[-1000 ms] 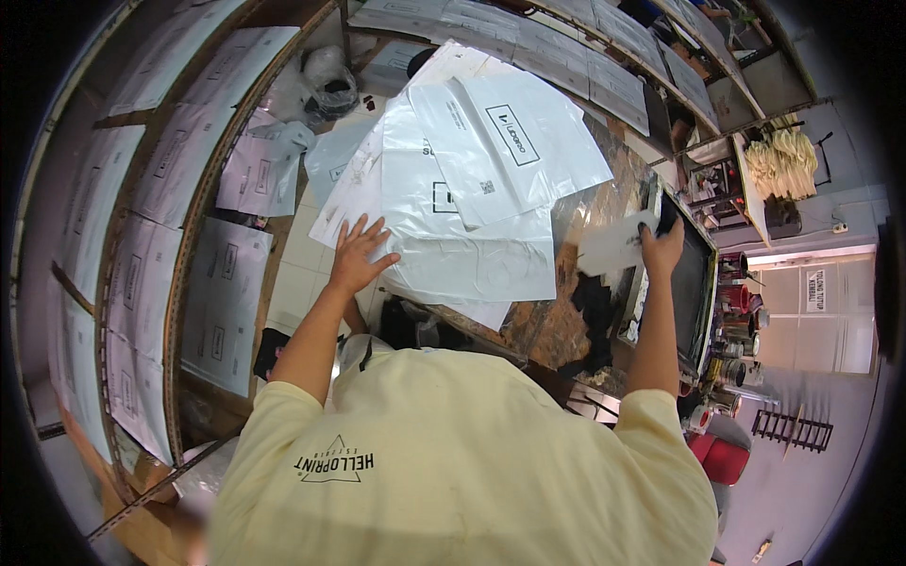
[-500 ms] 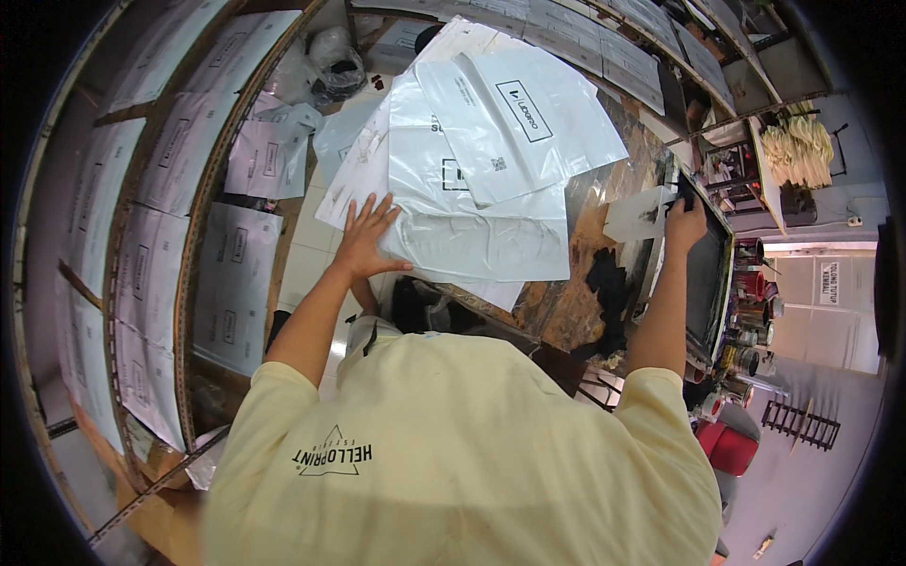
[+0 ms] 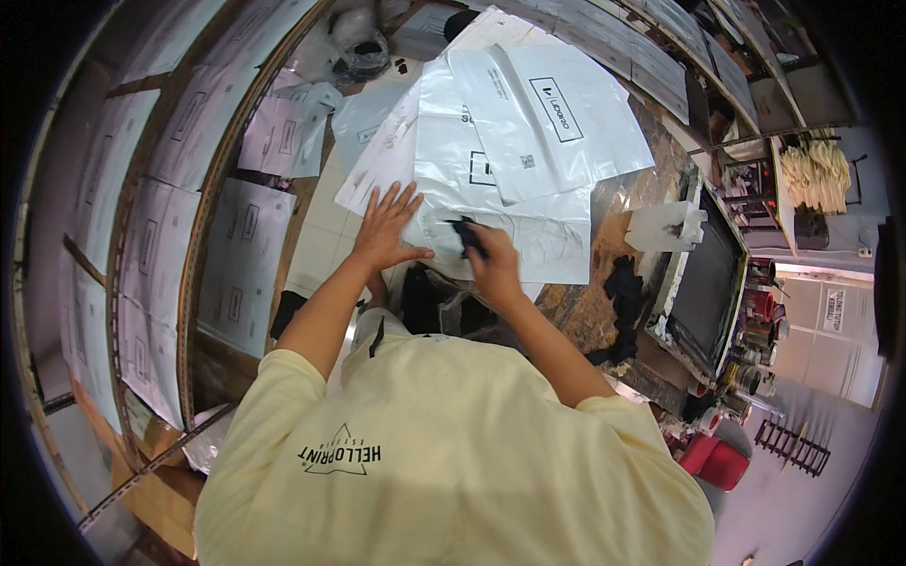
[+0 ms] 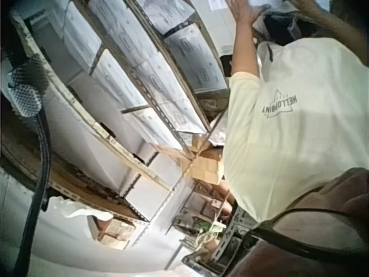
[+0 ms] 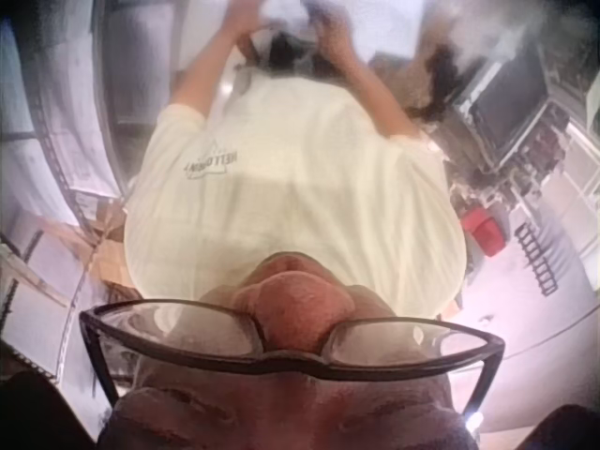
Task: The person applies a logo to white bags by rubbing them with a black cloth soaked in ink, then stacks the finished bags onto shelves.
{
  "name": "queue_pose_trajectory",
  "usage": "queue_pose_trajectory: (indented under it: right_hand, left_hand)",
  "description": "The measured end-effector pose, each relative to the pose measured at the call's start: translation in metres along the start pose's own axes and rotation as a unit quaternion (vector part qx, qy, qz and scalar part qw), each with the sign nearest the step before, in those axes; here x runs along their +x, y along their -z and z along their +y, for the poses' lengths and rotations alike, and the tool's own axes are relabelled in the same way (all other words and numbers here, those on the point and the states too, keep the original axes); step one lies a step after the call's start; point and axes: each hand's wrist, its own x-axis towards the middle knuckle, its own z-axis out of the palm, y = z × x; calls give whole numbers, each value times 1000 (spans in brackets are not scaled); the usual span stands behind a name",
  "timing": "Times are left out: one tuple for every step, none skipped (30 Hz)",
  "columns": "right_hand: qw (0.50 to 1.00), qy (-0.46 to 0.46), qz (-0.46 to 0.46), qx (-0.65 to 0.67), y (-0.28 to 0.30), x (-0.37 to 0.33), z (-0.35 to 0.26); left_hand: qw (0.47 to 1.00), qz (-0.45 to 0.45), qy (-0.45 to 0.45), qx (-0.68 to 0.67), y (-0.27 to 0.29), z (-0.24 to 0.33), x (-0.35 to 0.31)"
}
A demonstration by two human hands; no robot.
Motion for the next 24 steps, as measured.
queue_pose_trajectory:
  right_hand:
    - [999, 27, -6, -16, -18, 12, -2]
    - [998, 52, -11, -33, -35, 23, -2]
    - [995, 81, -20, -48, -46, 33, 0]
    - [992, 95, -34, -69, -52, 43, 3]
    - [989, 110, -47, -91, -57, 52, 6]
    - [984, 124, -60, -113, -61, 56, 8]
    - [977, 143, -82, -136, -62, 52, 9]
    - [969, 168, -112, -146, -62, 44, 10]
    - [958, 195, -140, -156, -59, 33, 11]
    - [946, 222, -167, -165, -56, 27, 14]
    - [947, 219, -166, -168, -50, 28, 22]
    - [948, 216, -165, -167, -43, 28, 30]
    - [949, 213, -164, -167, -42, 28, 37]
    - [967, 149, -138, -151, -42, 40, 32]
    - [966, 163, -121, -160, -46, 53, 32]
    - [964, 176, -104, -170, -50, 59, 30]
    - [960, 183, -141, -156, -54, 54, 27]
    - [955, 190, -174, -146, -56, 47, 24]
    - [948, 198, -207, -136, -56, 40, 22]
    - [950, 194, -199, -143, -52, 33, 23]
    - [951, 191, -191, -150, -46, 23, 27]
    - [952, 187, -184, -156, -41, 19, 32]
    - [957, 159, -155, -186, -38, 20, 34]
    - [961, 156, -134, -183, -41, 23, 37]
  left_hand:
    - [1000, -7, 2, -4, 2, 1, 0]
    - [1000, -14, 2, -9, 5, 2, 2]
    - [1000, -20, 7, -14, 6, 2, 1]
    - [1000, -18, 9, -15, 7, 2, 1]
    - [1000, -15, 9, -17, 7, 2, 1]
    - [1000, -12, 9, -18, 7, 3, 2]
    - [1000, -15, 11, -23, 7, 4, 3]
    - [1000, -17, 11, -22, 4, 2, 2]
    - [1000, -18, 12, -19, 1, -1, 2]
    - [1000, -18, 12, -16, -1, -3, 1]
    - [1000, -17, 9, -25, -1, -3, 2]
    - [999, -2, 8, -35, -2, -3, 1]
    - [999, 11, 6, -45, -2, -3, 0]
    - [998, 24, 2, -54, -4, -3, -1]
    - [999, 14, 6, -48, -3, -2, 0]
    - [999, 5, 10, -42, -3, -1, 1]
    - [999, -3, 16, -34, -2, -1, 2]
    - [1000, -8, 15, -26, -1, -2, 4]
    - [1000, -14, 13, -17, -1, -2, 3]
    - [1000, -17, 13, -10, -2, -3, 3]
    - [1000, -11, 11, -18, -2, -4, 2]
    - [1000, -8, 14, -20, -3, -5, 4]
    - [1000, -10, 15, -24, -3, -2, 3]
    - [999, -13, 17, -28, -2, 0, 3]
